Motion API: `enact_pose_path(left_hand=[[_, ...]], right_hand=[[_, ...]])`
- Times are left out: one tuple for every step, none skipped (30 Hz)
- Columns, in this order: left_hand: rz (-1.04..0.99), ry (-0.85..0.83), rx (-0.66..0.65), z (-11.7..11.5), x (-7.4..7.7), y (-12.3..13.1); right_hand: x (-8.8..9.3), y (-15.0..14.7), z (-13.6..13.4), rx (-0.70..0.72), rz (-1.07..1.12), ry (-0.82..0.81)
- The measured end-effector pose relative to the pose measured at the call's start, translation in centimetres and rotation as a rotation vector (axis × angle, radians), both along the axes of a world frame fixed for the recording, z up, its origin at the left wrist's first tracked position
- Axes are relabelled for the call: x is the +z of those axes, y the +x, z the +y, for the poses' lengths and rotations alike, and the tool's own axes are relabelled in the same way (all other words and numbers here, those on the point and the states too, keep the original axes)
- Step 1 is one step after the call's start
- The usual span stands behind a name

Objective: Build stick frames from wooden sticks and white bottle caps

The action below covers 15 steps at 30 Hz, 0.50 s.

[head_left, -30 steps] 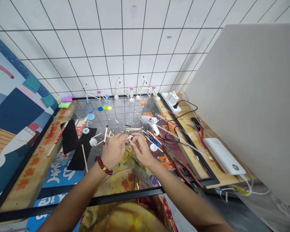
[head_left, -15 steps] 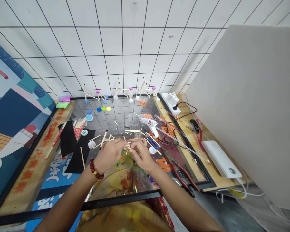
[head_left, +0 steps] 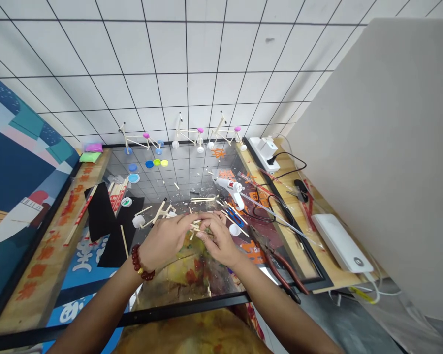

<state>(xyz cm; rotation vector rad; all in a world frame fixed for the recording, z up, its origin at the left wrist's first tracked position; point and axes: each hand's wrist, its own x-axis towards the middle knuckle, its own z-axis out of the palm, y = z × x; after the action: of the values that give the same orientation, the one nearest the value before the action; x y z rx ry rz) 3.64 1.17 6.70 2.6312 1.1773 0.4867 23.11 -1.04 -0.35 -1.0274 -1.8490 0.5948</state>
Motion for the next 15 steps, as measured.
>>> enact_pose_path(left_hand=[[0.009, 0.01, 0.0, -0.02, 0.06, -0.02], [0.012, 0.013, 0.007, -0.05, 0.07, -0.05], [0.009, 0.011, 0.018, -0.08, 0.03, -0.11], [0.004, 0.004, 0.03, -0.1, -0.05, -0.17], [0.001, -0.006, 0.038, -0.11, -0.16, -0.26], [0.0, -0.013, 0.04, -0.1, -0.28, -0.34], [0.003, -0.016, 0.033, -0.09, -0.39, -0.42], [0.004, -0.013, 0.022, -0.06, -0.5, -0.49], [0.001, -0.006, 0.005, -0.03, -0.59, -0.55], [-0.003, 0.005, -0.013, 0.0, -0.66, -0.59], [-0.006, 0.018, -0.027, 0.03, -0.72, -0.62], [-0.008, 0.031, -0.038, 0.04, -0.77, -0.64], [-0.008, 0.045, -0.044, 0.05, -0.8, -0.65], [-0.005, 0.055, -0.048, 0.04, -0.82, -0.68], [-0.002, 0.061, -0.054, 0.03, -0.82, -0.7]], right_hand=[[0.05, 0.07, 0.03, -0.011, 0.011, -0.009], [0.11, 0.16, 0.08, -0.026, 0.023, -0.02], [0.16, 0.26, 0.15, -0.044, 0.032, -0.028], [0.21, 0.37, 0.24, -0.062, 0.039, -0.03], [0.26, 0.47, 0.34, -0.078, 0.041, -0.023], [0.31, 0.56, 0.43, -0.084, 0.04, -0.006], [0.37, 0.64, 0.53, -0.078, 0.036, 0.016], [0.42, 0.69, 0.61, -0.057, 0.031, 0.036], [0.49, 0.72, 0.68, -0.031, 0.023, 0.051], [0.55, 0.73, 0.74, -0.002, 0.013, 0.062], [0.62, 0.72, 0.8, 0.027, 0.004, 0.07], [0.7, 0.69, 0.84, 0.05, -0.002, 0.075], [0.79, 0.65, 0.88, 0.066, -0.001, 0.076], [0.88, 0.62, 0.92, 0.077, 0.009, 0.077], [0.97, 0.58, 0.95, 0.086, 0.028, 0.076]])
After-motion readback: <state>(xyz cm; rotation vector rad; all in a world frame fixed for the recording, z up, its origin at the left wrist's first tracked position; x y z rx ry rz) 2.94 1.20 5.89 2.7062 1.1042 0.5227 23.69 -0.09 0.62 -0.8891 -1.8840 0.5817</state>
